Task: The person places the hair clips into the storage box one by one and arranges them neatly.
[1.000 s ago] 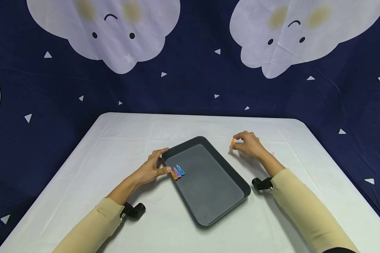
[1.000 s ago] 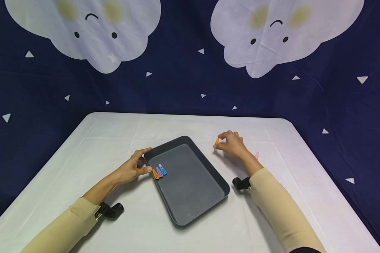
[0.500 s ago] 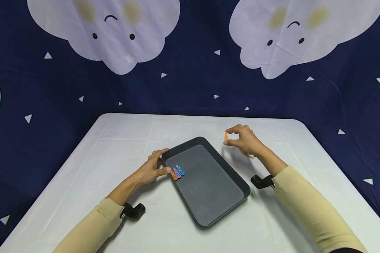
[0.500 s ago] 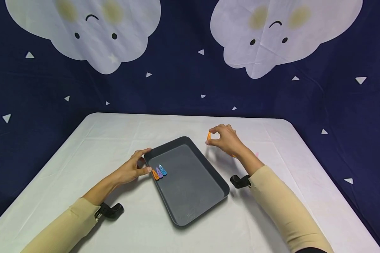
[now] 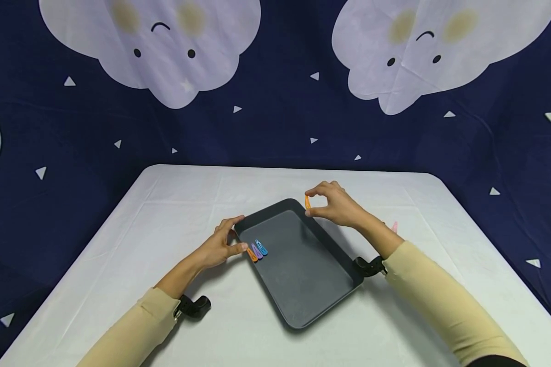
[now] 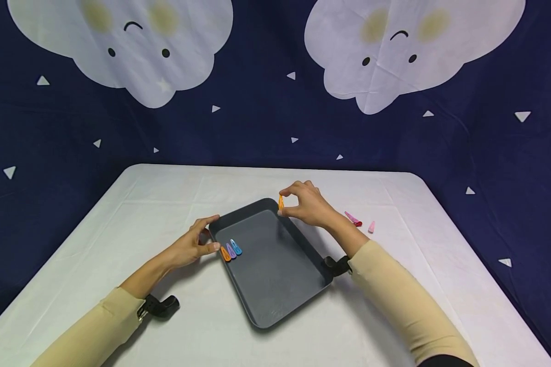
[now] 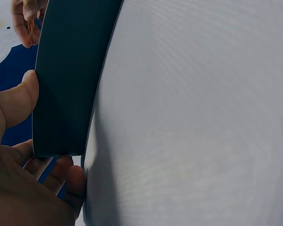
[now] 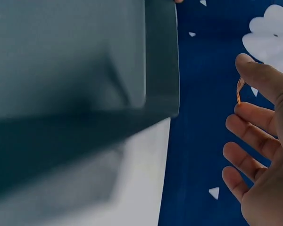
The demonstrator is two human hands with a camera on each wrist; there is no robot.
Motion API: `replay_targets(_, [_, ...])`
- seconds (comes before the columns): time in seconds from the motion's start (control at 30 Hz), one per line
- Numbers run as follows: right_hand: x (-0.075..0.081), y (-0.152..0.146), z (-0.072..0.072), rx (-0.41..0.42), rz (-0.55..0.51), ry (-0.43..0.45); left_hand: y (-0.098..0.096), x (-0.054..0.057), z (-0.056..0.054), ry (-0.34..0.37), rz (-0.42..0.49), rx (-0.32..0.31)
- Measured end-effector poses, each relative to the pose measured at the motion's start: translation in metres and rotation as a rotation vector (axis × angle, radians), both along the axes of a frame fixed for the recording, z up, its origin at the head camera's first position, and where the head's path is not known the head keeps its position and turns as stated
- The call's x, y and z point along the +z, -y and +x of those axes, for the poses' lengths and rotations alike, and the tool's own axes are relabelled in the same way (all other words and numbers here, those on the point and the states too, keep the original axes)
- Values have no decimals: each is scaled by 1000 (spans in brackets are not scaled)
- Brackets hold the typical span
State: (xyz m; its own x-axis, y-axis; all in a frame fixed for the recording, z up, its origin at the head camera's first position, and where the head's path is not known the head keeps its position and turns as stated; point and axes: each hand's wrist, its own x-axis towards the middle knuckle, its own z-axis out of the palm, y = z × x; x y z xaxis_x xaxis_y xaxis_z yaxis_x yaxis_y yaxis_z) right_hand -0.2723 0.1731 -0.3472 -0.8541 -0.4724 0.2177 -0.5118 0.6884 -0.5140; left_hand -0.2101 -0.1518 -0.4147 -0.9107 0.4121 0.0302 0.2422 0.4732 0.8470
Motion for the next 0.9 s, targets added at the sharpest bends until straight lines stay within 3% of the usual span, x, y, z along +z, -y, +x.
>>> replay_targets(0.37, [-10,29,7,160,34,-28,0,-1,1,2,-6,9])
replay_targets(0.9, [-31,60,6,275,122,28,-1,1,2,5,-5,13])
